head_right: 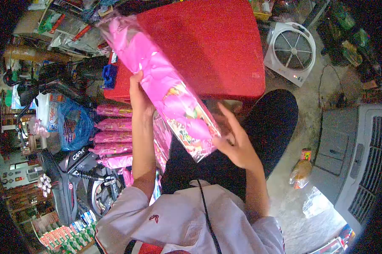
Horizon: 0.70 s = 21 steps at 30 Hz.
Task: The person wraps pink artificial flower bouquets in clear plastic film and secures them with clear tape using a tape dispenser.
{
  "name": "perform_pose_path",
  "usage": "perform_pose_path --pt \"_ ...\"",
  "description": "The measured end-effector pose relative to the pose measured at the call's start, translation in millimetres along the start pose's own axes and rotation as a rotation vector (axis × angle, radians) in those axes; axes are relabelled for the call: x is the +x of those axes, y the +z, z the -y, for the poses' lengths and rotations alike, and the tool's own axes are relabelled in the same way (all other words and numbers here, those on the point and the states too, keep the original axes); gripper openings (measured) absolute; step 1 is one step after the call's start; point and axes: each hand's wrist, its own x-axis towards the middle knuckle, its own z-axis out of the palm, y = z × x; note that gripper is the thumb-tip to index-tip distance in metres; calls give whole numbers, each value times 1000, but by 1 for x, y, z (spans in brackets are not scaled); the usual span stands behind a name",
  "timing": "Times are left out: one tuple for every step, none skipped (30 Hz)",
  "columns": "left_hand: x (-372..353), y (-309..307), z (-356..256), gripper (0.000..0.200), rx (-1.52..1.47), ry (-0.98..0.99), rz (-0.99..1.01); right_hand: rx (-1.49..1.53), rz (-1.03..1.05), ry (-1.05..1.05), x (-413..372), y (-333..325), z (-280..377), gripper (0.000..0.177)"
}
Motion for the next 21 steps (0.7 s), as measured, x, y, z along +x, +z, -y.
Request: perform_pose_path --pt "0 0 -3 50 -10 9 -3 -22 18 -55 -6 0 -8 85" --pt "1 0 -5 50 -20 27 -16 -43 35 -111 -10 -2 -20 85" --pt "1 0 -6 51 -30 43 -29 52 18 -119 -14 2 -29 83" --pt "2 1 -8 51 -40 61 -42 29 -5 -130 -17 1 -33 83" --pt "4 -3 -7 51 -42 82 -61 7 -28 -143 -18 1 -37 82" --pt "4 -4 -6 51 -50 84 -64 -14 -51 -154 -19 2 -39 82" --pt "3 -4 -5 51 -59 87 -67 -21 -159 -173 -19 5 -44 76" --pt "1 -4 -4 51 -66 87 -69 -9 -194 -179 -18 8 -46 73" --pt "-3 -1 -5 51 -58 88 -81 4 -232 -184 -17 11 -45 70" --pt "-8 5 -8 51 -51 89 -90 16 -271 -191 -15 13 -45 67" --pt "-10 9 -8 52 -44 89 -97 22 -267 -202 -15 13 -44 61" --pt "-9 9 -8 52 -79 83 -87 27 -263 -212 -15 13 -44 56" --pt "-7 6 -7 52 -114 76 -78 33 -257 -221 -15 12 -44 51" --pt "-6 3 -7 53 -147 71 -71 40 -250 -230 -15 12 -44 46" --pt "-6 1 -7 53 -123 84 -54 69 -256 -217 -14 14 -41 36" --pt "-6 0 -6 53 -146 81 -52 102 -250 -188 -13 16 -36 35" --pt "-6 1 -5 54 -169 77 -49 136 -245 -160 -13 20 -29 33" --pt "-7 1 -4 54 -192 70 -46 169 -242 -132 -13 24 -21 32" --pt "-6 -3 -3 54 -207 48 -56 194 -223 -134 -10 28 -16 32" --pt "-6 -5 -3 54 -211 32 -72 219 -202 -136 -7 32 -11 33" --pt "-6 -6 -4 54 -216 16 -89 243 -181 -138 -5 34 -8 33"
